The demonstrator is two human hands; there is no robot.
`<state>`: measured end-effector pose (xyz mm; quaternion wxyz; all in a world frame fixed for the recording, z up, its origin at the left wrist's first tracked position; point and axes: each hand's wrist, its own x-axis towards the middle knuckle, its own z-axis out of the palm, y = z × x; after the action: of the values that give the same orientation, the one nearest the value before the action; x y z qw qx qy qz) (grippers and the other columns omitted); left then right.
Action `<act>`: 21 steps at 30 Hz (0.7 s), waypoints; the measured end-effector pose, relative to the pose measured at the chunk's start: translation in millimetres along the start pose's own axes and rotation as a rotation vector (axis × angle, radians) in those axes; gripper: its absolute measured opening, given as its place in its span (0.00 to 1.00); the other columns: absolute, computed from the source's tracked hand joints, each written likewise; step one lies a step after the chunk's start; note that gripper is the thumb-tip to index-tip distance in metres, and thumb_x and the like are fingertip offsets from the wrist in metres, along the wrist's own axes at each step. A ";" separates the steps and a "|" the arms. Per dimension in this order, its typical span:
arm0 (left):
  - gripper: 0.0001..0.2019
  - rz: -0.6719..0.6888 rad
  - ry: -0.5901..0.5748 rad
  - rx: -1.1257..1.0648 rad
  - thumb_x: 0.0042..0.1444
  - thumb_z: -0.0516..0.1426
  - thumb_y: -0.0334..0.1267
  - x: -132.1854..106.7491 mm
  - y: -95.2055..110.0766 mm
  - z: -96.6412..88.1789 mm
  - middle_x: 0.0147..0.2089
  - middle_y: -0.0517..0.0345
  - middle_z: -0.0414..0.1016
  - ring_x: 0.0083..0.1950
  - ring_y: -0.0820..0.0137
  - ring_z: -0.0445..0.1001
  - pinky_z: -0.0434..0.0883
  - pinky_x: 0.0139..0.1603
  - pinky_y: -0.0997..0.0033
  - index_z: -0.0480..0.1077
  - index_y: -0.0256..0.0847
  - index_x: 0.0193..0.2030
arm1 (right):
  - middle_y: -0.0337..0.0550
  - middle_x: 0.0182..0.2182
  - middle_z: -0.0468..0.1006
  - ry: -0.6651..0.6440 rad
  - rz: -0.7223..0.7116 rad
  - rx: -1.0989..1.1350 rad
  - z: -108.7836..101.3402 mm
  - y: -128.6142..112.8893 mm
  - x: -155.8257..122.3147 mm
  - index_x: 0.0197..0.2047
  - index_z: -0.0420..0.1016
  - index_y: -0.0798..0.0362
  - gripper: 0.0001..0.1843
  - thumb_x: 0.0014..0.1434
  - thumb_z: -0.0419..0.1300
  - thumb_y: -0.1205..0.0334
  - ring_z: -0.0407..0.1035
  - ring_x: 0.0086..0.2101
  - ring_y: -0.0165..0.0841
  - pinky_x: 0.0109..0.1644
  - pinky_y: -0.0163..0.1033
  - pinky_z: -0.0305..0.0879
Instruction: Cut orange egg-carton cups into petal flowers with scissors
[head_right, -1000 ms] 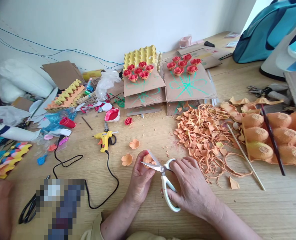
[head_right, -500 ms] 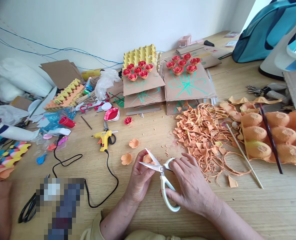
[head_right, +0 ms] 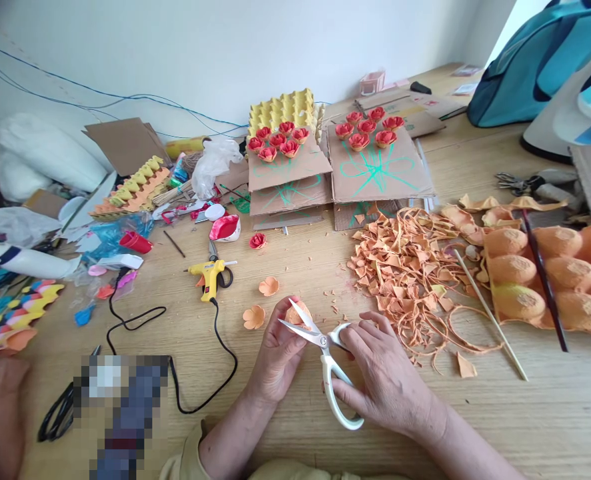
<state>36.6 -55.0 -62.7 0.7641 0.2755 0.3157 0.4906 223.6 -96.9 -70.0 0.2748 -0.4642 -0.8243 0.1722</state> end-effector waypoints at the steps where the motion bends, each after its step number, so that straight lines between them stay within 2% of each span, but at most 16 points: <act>1: 0.25 0.001 0.008 0.000 0.47 0.69 0.28 0.1 0.4 0.0 0.39 0.64 0.76 0.38 0.77 0.72 0.70 0.44 0.77 0.71 0.47 0.52 | 0.36 0.30 0.65 -0.003 -0.002 0.002 0.3 0.2 -0.2 0.35 0.53 0.48 0.15 0.60 0.60 0.58 0.60 0.31 0.36 0.50 0.53 0.56; 5: 0.26 0.005 0.032 0.004 0.46 0.70 0.29 0.5 1.8 0.3 0.39 0.63 0.76 0.37 0.77 0.73 0.71 0.43 0.76 0.71 0.47 0.52 | 0.36 0.29 0.66 -0.010 0.001 0.015 2.4 1.4 -1.5 0.34 0.53 0.48 0.15 0.62 0.59 0.59 0.60 0.30 0.35 0.50 0.52 0.56; 12: 0.26 0.026 0.028 0.058 0.46 0.70 0.31 0.4 4.6 -0.2 0.38 0.63 0.76 0.37 0.75 0.73 0.71 0.44 0.74 0.70 0.47 0.52 | 0.36 0.30 0.68 -0.026 0.015 0.009 0.1 1.5 -2.0 0.35 0.55 0.47 0.14 0.60 0.61 0.58 0.62 0.30 0.36 0.49 0.51 0.56; 17: 0.24 0.056 -0.003 0.153 0.47 0.70 0.33 0.9 9.1 -0.6 0.38 0.63 0.76 0.37 0.75 0.73 0.72 0.43 0.73 0.70 0.47 0.51 | 0.41 0.35 0.72 -0.042 0.034 -0.026 -1.3 1.0 0.2 0.43 0.60 0.49 0.15 0.59 0.62 0.55 0.65 0.35 0.40 0.55 0.56 0.53; 21: 0.24 0.071 -0.045 0.191 0.48 0.70 0.33 2.0 10.7 -4.2 0.38 0.61 0.76 0.37 0.74 0.72 0.72 0.44 0.72 0.70 0.46 0.52 | 0.41 0.34 0.71 -0.043 0.029 -0.020 -0.8 1.1 0.2 0.42 0.60 0.49 0.15 0.57 0.62 0.56 0.65 0.35 0.40 0.56 0.57 0.53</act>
<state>27.8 -48.8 -58.0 0.7234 0.3690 0.3339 0.4785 224.8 -96.2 -69.9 0.2499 -0.4750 -0.8248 0.1776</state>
